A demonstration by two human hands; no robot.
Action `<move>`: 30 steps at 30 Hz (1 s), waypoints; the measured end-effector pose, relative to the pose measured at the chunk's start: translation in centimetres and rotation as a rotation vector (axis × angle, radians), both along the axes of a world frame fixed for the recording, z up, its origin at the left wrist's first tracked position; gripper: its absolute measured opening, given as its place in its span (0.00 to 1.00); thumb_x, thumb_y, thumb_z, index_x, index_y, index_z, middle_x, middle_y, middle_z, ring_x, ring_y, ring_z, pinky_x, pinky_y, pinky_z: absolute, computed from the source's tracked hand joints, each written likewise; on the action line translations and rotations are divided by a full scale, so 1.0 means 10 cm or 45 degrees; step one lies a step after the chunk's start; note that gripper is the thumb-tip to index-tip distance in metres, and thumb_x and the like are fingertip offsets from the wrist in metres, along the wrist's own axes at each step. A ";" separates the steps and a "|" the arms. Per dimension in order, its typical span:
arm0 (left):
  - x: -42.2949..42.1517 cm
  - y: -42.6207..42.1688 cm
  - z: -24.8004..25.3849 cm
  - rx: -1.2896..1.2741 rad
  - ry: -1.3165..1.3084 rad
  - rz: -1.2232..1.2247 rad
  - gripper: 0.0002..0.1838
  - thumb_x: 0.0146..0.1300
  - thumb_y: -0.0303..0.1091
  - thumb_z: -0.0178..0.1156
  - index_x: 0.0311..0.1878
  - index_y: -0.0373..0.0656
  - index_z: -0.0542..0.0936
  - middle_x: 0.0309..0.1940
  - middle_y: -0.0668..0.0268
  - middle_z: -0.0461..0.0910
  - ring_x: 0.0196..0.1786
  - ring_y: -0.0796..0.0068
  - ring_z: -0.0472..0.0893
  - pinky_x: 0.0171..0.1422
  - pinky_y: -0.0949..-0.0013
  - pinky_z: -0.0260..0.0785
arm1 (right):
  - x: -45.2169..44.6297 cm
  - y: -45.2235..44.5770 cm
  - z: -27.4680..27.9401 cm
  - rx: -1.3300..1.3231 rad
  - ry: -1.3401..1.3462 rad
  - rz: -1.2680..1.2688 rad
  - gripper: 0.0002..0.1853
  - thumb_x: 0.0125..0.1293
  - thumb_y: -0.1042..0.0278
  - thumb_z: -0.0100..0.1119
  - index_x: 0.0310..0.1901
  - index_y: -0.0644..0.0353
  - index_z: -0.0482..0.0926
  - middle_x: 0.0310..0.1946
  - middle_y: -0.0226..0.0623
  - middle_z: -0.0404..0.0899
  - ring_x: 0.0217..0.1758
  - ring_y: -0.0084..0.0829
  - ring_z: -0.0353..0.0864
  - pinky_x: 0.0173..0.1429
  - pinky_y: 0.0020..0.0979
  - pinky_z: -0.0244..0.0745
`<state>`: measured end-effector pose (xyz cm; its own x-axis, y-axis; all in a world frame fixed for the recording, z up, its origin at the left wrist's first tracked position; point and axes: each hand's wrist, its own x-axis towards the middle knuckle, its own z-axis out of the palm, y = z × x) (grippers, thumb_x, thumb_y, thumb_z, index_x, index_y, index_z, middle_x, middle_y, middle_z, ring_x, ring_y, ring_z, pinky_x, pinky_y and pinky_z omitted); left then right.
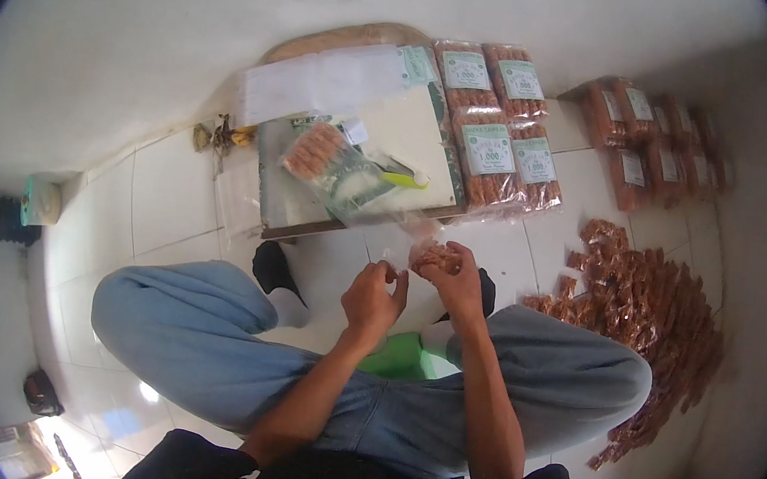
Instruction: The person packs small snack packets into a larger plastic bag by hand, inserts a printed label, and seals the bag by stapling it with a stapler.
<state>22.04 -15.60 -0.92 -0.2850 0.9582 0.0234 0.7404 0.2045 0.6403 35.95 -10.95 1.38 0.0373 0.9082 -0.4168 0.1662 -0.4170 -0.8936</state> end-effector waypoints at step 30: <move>0.14 -0.14 0.05 0.159 -0.189 -0.038 0.07 0.61 0.34 0.60 0.40 0.45 0.81 0.36 0.64 0.80 0.40 0.61 0.82 0.39 0.58 0.76 | -1.07 0.91 -0.71 0.179 0.168 0.626 0.29 0.72 0.65 0.55 0.70 0.62 0.60 0.64 0.41 0.68 0.65 0.33 0.70 0.70 0.33 0.64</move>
<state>23.46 -16.97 -0.39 -0.2653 0.9587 0.1022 0.6406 0.0961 0.7619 25.29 -1.85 -5.74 -0.4518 0.8528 -0.2620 0.1945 -0.1924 -0.9618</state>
